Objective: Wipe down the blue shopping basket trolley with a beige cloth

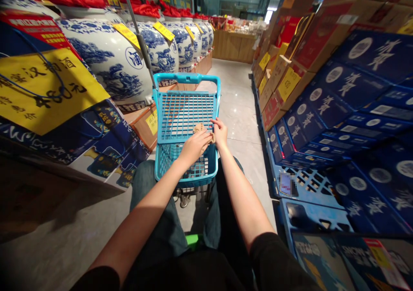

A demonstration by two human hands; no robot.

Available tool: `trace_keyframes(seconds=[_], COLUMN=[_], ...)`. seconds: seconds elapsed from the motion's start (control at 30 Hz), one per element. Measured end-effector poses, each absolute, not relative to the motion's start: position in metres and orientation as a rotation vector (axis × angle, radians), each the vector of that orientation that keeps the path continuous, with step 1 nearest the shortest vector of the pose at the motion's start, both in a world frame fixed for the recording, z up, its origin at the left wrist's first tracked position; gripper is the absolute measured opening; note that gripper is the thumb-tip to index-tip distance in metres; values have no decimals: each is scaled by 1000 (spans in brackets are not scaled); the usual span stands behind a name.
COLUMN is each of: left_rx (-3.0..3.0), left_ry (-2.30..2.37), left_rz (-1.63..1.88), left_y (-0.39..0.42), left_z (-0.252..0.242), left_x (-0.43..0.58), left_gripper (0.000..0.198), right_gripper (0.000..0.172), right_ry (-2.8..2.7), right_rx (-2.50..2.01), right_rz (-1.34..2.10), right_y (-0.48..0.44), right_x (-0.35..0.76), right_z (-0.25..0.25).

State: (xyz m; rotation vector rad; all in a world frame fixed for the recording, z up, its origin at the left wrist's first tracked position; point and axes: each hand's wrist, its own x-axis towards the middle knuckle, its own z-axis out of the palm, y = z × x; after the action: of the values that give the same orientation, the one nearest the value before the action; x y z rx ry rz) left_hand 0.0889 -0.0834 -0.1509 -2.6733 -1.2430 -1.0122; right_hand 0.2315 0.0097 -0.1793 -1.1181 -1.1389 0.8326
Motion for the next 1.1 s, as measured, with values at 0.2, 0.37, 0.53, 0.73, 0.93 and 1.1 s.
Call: trace_keyframes(seconds=[0.2,0.37,0.53,0.73,0.93,1.1], left_rx=[-2572,-2459,-2544,-2720,-2693,-2535], left_ry=[-1450,-1593,-1507,-1269,-1325,-1595], left_rz=[-1041,-1068,-1071,-1035,-1069,-1158], left_y=[-111,-121,-106,-84,-95,-120], left_z=[-157,-162,-162,-156,-160,-159], left_x=[-11,-57,-12,61,22,-57], left_gripper=[37,33,37,45,43,41], right_gripper=[30,30,30,29,28,30], right_ry=[-1106,-1088,-1085,-1121,-1126,-1095], right_rx=[-1106,-1082,-1091,-1083,-1086,-1072], right_rz=[832,844,823,813,819,839], right_y=[8,8,8,10,10,9], right_x=[230,229,229,233,234,232], right_z=[-179,-182,-182,-183,-183,-185])
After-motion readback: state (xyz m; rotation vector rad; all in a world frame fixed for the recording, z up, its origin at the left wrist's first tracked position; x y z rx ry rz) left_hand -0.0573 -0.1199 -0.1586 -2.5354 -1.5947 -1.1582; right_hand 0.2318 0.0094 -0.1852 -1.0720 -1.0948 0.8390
